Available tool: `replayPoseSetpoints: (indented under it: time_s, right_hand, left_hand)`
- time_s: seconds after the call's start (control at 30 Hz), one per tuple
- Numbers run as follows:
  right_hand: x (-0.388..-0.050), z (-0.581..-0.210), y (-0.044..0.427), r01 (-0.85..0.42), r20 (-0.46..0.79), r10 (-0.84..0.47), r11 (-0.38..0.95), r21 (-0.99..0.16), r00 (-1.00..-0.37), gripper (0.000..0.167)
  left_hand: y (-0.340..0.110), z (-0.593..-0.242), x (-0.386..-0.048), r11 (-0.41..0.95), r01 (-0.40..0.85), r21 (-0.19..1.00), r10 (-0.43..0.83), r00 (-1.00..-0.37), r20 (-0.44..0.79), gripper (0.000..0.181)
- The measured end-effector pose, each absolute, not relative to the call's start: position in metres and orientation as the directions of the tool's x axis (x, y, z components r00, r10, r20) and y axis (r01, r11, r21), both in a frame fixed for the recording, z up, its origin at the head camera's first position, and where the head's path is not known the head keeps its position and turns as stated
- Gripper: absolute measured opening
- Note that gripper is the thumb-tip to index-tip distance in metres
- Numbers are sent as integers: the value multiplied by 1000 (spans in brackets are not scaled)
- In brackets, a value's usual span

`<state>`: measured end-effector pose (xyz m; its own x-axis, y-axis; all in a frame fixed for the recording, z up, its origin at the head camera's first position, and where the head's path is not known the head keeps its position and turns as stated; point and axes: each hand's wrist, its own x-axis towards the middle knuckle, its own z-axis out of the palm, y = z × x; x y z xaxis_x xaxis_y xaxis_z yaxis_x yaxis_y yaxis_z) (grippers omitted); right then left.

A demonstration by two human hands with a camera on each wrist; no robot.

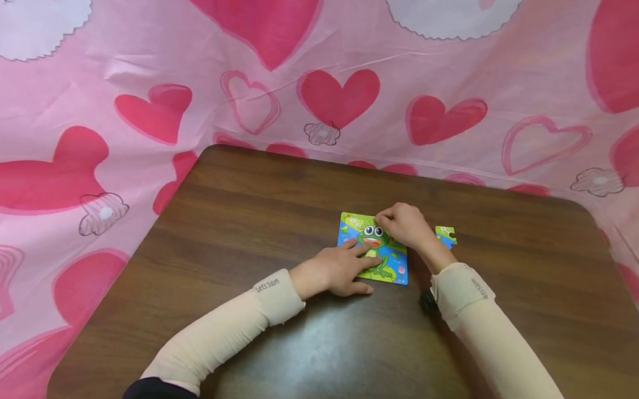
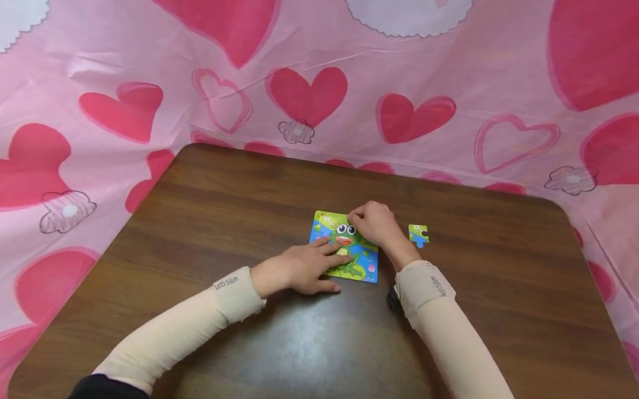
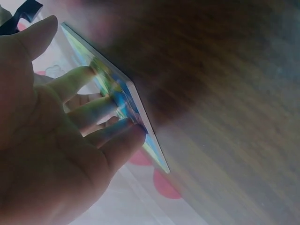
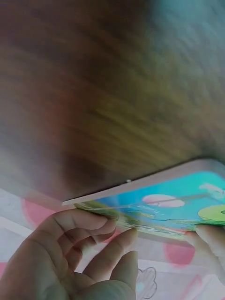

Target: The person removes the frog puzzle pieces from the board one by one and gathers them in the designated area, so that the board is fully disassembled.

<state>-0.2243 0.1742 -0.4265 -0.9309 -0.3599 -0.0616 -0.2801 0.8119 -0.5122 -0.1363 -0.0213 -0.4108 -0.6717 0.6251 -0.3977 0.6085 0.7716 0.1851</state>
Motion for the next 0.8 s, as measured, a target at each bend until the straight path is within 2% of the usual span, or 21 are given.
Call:
replayPoseSetpoints:
  time_s: [0.27,0.4,0.53,0.8]
  right_hand:
    - [-227,-425,166,-235,-158,-350,841,-487,-923,33]
    - [-225,-424,171,-190,-186,-339,816,-546,-922,32]
    - [-222,-425,180,-145,-166,-300,786,-601,-939,31]
    - [-220,-425,172,-255,-65,-335,817,-516,-940,43]
  left_hand:
    - [-25,-411,-138,769,599,221,630,-657,-414,70]
    - [-25,-409,-138,771,597,222,629,-659,-413,70]
    - [-24,-410,-136,773,598,211,625,-663,-412,71]
    - [-25,-410,-136,778,590,213,620,-668,-413,71]
